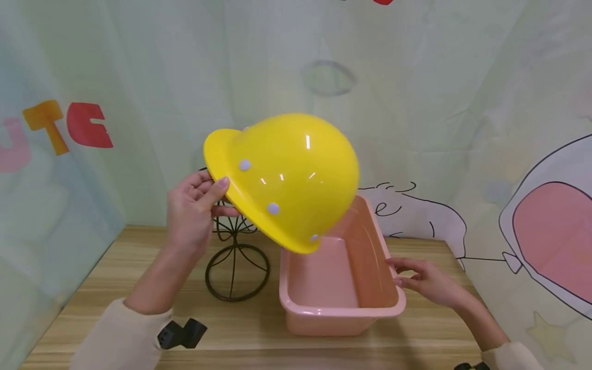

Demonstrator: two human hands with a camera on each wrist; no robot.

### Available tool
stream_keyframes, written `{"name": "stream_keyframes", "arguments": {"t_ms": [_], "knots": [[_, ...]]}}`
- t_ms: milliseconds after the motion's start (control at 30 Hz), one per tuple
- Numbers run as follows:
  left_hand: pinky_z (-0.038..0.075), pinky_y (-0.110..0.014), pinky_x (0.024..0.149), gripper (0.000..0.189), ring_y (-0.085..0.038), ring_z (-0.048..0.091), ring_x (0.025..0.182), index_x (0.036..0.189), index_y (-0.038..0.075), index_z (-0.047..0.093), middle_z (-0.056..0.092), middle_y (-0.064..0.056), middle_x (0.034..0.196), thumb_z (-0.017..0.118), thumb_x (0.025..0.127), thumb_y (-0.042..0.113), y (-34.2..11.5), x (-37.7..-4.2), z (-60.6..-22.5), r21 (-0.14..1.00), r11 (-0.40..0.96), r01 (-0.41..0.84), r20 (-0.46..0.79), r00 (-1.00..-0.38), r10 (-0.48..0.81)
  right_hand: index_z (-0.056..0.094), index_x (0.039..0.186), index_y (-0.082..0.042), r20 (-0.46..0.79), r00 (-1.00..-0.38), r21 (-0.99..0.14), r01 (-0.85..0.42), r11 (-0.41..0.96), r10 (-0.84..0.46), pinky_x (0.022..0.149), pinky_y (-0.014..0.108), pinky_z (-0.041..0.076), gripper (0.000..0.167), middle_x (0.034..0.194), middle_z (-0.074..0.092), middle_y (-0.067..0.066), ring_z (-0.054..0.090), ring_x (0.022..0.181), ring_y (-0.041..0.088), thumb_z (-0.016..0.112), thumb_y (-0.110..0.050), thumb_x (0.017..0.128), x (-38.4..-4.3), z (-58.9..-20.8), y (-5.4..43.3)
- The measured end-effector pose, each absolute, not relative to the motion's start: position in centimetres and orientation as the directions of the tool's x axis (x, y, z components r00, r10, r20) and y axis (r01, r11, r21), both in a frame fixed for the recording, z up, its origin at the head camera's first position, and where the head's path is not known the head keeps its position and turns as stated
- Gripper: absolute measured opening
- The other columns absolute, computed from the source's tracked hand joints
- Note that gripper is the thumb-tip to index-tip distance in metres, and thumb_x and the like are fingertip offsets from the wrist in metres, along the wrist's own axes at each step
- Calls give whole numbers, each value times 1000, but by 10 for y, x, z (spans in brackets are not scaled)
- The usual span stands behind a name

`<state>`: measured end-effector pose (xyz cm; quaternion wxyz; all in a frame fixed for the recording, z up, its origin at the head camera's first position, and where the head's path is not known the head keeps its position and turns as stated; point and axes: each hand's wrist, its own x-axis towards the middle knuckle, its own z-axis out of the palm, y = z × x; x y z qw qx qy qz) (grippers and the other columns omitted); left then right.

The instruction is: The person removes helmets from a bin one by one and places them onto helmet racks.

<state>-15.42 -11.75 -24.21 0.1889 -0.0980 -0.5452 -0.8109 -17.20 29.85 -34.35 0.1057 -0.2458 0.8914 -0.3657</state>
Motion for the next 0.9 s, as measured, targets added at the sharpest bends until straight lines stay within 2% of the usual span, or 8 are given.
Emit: {"name": "stream_keyframes", "arguments": {"t_ms": [400,900], "knots": [[55,-27,53,23,-21,66,74,100,-8,54,64,-14,85,63,83,5,-127,-150,-236,789,-426,442,318,-888,-332,52,126,0,2,-850,-708,-374,599,-527,70,26,53,43,116,57,16,53,101,14,61,-17,88,-172,-344,299],[55,-29,52,27,-22,66,73,100,-8,56,65,-16,85,67,80,6,-143,-148,-247,754,-489,438,257,-882,-394,52,126,-1,-4,-854,-708,-364,605,-520,71,26,53,43,118,56,16,53,102,17,61,-19,88,-172,-345,298]]}}
